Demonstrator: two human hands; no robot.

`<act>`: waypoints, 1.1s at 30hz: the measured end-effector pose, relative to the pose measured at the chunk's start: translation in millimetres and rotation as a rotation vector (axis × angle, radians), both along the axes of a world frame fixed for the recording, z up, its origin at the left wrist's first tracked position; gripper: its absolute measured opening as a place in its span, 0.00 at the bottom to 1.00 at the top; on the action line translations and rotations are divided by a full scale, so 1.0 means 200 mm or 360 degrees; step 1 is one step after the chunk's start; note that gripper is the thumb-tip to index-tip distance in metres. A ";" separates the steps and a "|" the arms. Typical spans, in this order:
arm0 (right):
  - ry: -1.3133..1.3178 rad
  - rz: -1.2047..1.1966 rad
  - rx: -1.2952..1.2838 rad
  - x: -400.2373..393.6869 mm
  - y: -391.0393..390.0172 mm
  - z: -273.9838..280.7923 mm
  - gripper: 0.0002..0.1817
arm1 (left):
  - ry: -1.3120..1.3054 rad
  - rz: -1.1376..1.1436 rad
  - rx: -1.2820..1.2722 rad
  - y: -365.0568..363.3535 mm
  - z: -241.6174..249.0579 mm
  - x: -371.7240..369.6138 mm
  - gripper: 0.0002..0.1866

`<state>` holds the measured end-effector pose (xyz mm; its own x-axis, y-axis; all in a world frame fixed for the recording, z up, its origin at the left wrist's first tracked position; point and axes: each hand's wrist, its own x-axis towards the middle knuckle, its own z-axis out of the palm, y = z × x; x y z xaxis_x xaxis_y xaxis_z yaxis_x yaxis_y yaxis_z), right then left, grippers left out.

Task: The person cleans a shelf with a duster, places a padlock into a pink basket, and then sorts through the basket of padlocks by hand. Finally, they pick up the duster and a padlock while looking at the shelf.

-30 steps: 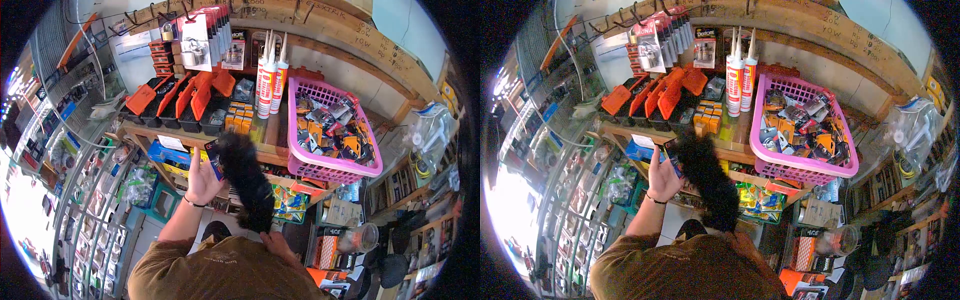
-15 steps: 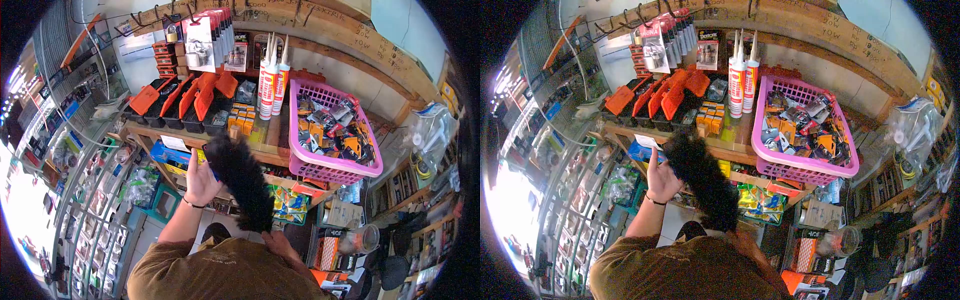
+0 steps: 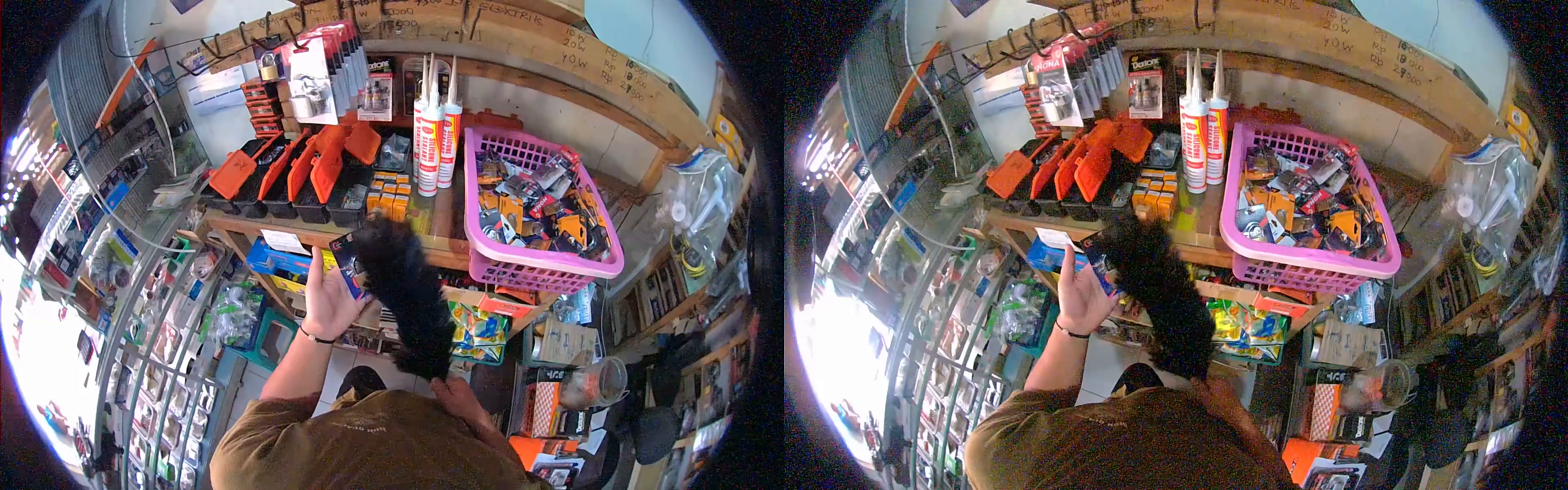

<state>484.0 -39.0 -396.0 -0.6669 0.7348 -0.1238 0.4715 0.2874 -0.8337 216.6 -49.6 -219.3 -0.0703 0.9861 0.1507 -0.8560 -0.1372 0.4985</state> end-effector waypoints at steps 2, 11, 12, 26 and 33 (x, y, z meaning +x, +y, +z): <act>0.0015 0.0091 0.0136 0.00 -0.01 0.02 0.24 | -0.0002 -0.0011 0.0058 0.00 0.00 0.00 0.41; -0.0013 0.0064 0.0027 -0.02 -0.05 0.16 0.25 | 0.0125 -0.0222 0.0429 0.05 -0.04 -0.02 0.39; 0.0041 0.0037 0.0080 -0.03 -0.05 0.17 0.25 | 0.0126 -0.0225 0.0427 0.04 -0.04 -0.02 0.39; -0.0085 0.0013 0.0003 0.03 -0.05 0.11 0.27 | -0.0006 -0.0228 0.0450 0.07 -0.12 -0.02 0.41; 0.0042 0.0128 0.0224 0.05 -0.08 0.09 0.26 | 0.0016 -0.0275 0.0378 0.09 -0.10 0.01 0.40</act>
<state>494.3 -54.2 -377.7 -0.7261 0.6876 -0.0052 0.4208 0.4384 -0.7942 218.7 -30.8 -238.7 0.0985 0.9204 0.3785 -0.8719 -0.1035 0.4786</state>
